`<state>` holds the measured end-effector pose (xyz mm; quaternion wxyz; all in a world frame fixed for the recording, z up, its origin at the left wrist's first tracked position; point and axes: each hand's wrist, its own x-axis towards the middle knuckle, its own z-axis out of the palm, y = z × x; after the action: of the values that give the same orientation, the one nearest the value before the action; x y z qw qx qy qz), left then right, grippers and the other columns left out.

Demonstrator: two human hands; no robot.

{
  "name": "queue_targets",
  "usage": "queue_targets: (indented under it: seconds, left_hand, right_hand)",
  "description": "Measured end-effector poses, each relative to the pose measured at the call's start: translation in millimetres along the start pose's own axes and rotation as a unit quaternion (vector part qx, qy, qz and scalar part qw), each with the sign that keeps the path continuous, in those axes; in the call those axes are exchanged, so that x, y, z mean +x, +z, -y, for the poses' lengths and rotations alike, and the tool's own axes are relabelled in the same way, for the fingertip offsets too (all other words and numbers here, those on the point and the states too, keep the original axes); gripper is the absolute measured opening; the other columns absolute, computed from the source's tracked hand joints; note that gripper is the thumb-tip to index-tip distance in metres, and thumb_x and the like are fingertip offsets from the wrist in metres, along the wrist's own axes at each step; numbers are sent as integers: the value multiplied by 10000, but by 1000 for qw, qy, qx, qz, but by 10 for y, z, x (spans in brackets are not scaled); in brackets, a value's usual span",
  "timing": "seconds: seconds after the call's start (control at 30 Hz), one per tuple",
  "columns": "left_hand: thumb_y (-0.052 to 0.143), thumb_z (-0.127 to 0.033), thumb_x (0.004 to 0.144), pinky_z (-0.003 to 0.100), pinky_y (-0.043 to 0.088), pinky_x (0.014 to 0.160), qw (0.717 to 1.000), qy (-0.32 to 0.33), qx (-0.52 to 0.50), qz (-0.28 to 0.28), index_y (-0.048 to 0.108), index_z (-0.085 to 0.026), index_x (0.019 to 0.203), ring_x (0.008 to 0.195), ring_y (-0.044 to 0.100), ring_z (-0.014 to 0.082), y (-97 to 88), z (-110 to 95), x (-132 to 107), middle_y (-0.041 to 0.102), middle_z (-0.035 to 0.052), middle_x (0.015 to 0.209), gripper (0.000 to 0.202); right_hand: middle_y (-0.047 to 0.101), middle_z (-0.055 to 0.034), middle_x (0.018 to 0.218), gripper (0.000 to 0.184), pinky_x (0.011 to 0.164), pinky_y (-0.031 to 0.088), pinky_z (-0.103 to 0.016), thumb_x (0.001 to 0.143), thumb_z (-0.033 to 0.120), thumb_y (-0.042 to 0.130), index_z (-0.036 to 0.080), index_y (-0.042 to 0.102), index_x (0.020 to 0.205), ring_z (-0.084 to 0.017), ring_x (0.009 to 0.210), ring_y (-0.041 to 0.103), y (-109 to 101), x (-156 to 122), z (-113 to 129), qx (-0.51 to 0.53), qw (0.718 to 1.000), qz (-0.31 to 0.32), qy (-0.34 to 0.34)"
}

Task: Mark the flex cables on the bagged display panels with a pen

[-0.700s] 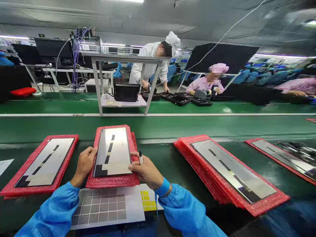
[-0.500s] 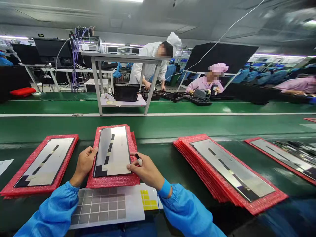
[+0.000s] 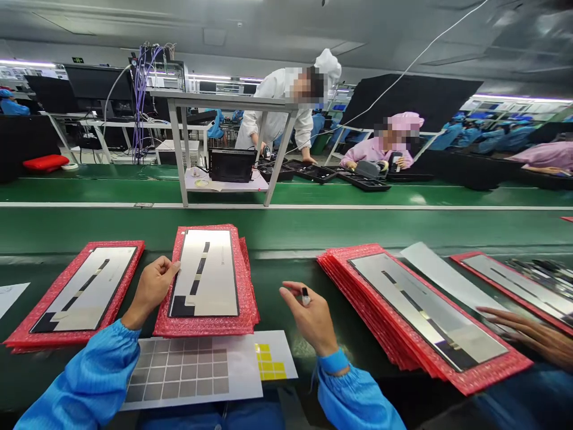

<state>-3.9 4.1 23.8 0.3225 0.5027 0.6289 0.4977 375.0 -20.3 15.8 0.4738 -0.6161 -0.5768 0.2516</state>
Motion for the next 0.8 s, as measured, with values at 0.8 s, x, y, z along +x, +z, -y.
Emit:
queue_targets:
  seconds: [0.8]
  left_hand:
    - [938,-428,645,306,623,604,967,-190,-156,69,702,-127,948,666,748,230,-1302,-30,118,765,51,758,488]
  right_hand:
    - [804,-100,825,410,627,538,-294,997,490,585,154,789,880,-220,665,748,-194,-516,-1197,-252,922,-199,-216]
